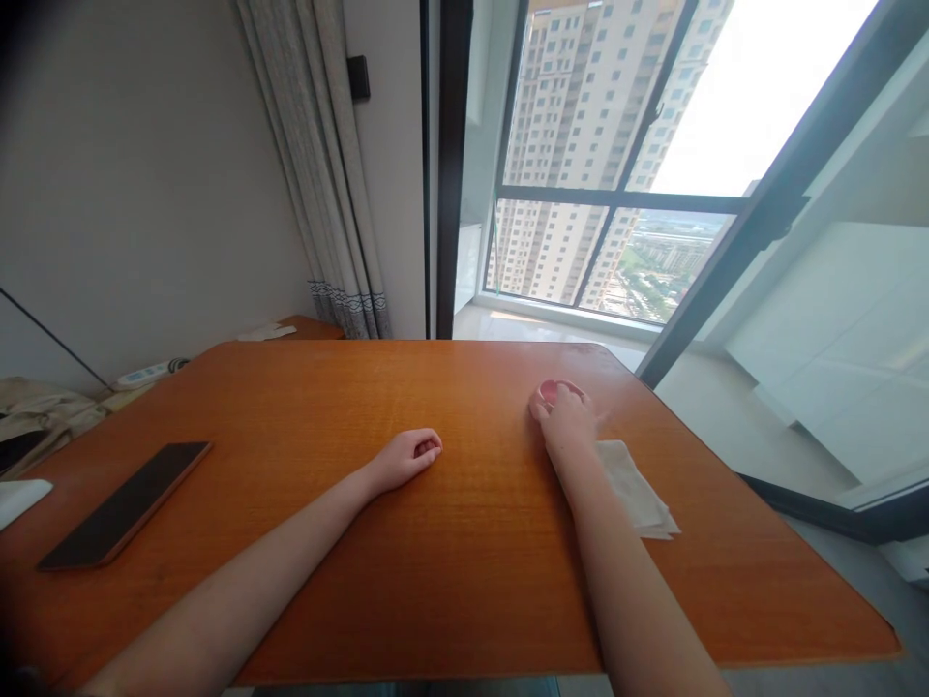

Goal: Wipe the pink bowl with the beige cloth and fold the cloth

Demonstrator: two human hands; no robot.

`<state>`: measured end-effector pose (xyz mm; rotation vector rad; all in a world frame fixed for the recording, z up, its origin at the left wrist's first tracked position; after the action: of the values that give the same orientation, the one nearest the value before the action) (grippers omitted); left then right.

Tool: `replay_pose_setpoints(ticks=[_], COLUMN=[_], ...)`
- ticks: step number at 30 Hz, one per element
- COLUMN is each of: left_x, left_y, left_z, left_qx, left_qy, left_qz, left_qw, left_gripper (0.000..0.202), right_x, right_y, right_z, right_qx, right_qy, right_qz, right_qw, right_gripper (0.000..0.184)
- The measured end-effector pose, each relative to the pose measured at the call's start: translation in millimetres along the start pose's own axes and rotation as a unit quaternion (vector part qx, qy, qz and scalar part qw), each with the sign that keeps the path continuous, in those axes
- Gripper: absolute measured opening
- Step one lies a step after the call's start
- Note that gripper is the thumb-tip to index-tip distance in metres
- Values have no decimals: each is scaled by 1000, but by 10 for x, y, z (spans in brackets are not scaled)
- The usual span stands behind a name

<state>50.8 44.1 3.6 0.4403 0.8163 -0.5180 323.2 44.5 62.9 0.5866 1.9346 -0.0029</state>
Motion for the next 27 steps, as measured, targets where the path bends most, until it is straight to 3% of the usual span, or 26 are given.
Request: replay_pose_setpoints(ticks=[3,6,9,12,14,16,18,20,23,25,27], left_x=[6,-2,-164,-378,-437,-445,-467,-546,-803,-1027,-1239], left_y=[-4,-14,-45,-107,-131,-162,-224,-309,-438,-513,-576], left_z=[7,41,168,354,450,497,475,371,50,-237,-530], left_qx=[6,12,41,74,101,136,153,139,69,10,-48], left_qy=[11,40,126,259,325,355,355,337,314,329,356], left_qz=[3,7,90,181,169,115,65,39,59,92,121], left_qw=[1000,999,987,946,925,918,920,930,945,940,925], left_gripper=[21,21,21,42,45,29,16,17,16,14,14], right_x=[198,266,260,325,402,469,492,457,345,303,327], right_y=[36,70,20,-258,-533,-814,-1032,-1117,-946,-687,-391], right_z=[171,132,-173,-692,-1024,-1285,-1445,-1490,-1346,-1122,-800], right_qx=[33,-8,-136,-308,-394,-458,-502,-512,-455,-370,-249], right_qy=[-26,-23,5,56,101,134,164,200,235,213,135], right_qz=[-77,-89,-72,-99,-133,-159,-168,-158,-107,-79,-90], right_qw=[996,996,988,944,904,864,833,820,852,901,955], right_gripper=[33,24,18,12,12,14,16,20,41,40,33])
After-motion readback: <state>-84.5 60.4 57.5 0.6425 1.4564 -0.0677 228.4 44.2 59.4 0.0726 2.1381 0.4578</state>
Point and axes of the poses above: each hand's wrist, its own y-axis towards the middle knuckle, its own x-axis out of the palm, z = x × y, the point moved 7 cm from there along y, towards the middle knuckle, and after that the axes turned 13 degrees about y, right-handed, at the moved point
